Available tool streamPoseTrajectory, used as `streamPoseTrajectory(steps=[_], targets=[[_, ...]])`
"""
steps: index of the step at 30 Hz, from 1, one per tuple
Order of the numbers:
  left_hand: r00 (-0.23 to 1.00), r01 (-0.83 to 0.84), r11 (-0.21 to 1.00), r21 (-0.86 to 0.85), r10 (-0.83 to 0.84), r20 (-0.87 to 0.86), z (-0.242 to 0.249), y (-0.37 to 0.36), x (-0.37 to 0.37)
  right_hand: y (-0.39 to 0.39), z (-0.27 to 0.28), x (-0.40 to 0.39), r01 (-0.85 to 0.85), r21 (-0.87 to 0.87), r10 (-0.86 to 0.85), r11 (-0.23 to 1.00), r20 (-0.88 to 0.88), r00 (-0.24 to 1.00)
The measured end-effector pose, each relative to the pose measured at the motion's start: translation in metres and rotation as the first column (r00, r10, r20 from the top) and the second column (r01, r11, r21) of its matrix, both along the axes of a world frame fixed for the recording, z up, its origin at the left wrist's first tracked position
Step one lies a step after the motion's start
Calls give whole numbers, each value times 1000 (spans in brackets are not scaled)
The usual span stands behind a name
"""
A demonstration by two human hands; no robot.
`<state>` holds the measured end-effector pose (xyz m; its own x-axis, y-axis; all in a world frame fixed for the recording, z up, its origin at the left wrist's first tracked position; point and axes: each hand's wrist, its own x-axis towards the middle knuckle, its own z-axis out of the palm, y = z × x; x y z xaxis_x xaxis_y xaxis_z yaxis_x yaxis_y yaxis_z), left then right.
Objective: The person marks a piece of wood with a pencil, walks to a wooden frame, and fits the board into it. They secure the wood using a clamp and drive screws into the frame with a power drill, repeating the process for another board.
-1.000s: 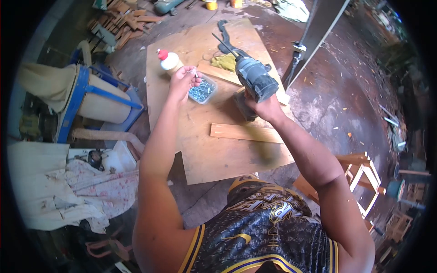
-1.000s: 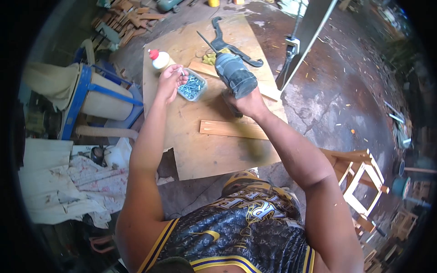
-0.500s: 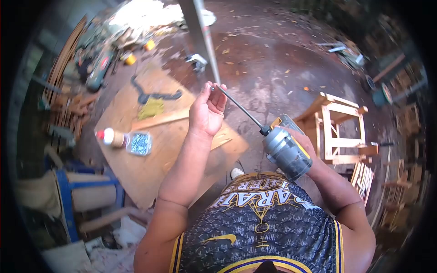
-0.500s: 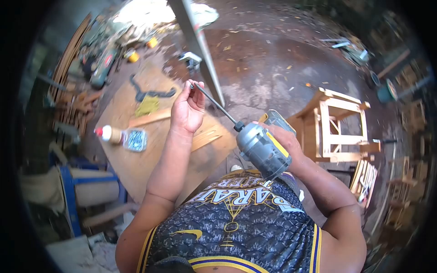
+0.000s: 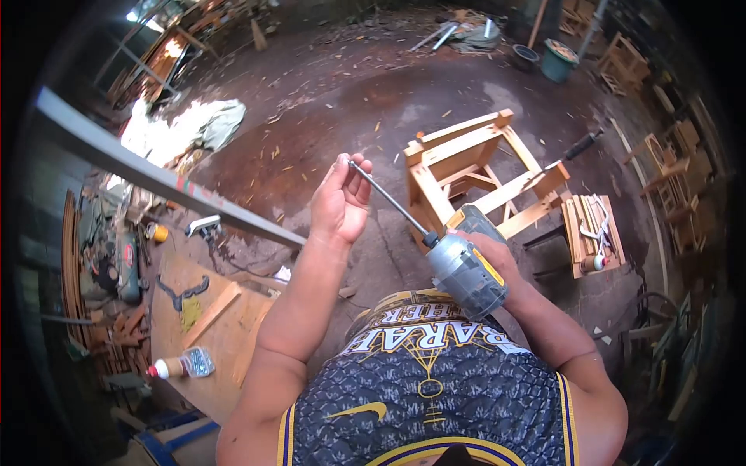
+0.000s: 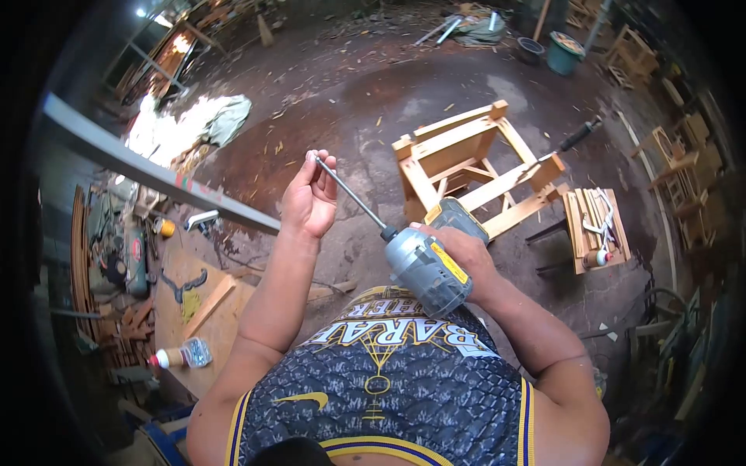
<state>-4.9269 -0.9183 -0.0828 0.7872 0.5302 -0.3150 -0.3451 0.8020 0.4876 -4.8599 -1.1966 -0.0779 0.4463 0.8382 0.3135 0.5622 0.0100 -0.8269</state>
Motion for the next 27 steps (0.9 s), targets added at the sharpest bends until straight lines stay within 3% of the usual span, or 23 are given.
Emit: streamPoseTrajectory(steps=[2, 4, 6, 14, 18, 21, 22, 27], targets=[[998, 61, 998, 10, -60, -22, -3, -19, 34, -26, -3, 19, 47, -87, -53, 995, -72, 996], [993, 116, 981, 153, -115, -14, -7, -33, 61, -44, -11, 34, 139, 28, -141, 990, 142, 980], [984, 172, 960, 220, -157, -82, -8, -46, 85, -61, -8, 38, 231, -16, -228, 973, 108, 968], [795, 586, 715, 382, -414, -443, -65, -79, 183, -100, -28, 40, 450, -328, -395, 831, 221, 892], [619, 774, 584, 246, -613, -492, -106, -102, 239, -81, -45, 34, 613, -455, -541, 645, 295, 788], [452, 885, 450, 121, -764, -460, -154, -119, 287, -47, -59, 36, 718, -525, -655, 457, 347, 671], [355, 930, 366, 45, -857, -373, -187, -123, 310, -35, -66, 39, 744, -555, -689, 372, 372, 622], [176, 982, 186, 29, -856, -486, -225, -162, 354, 18, -106, 54, 749, -639, -737, 175, 420, 530]])
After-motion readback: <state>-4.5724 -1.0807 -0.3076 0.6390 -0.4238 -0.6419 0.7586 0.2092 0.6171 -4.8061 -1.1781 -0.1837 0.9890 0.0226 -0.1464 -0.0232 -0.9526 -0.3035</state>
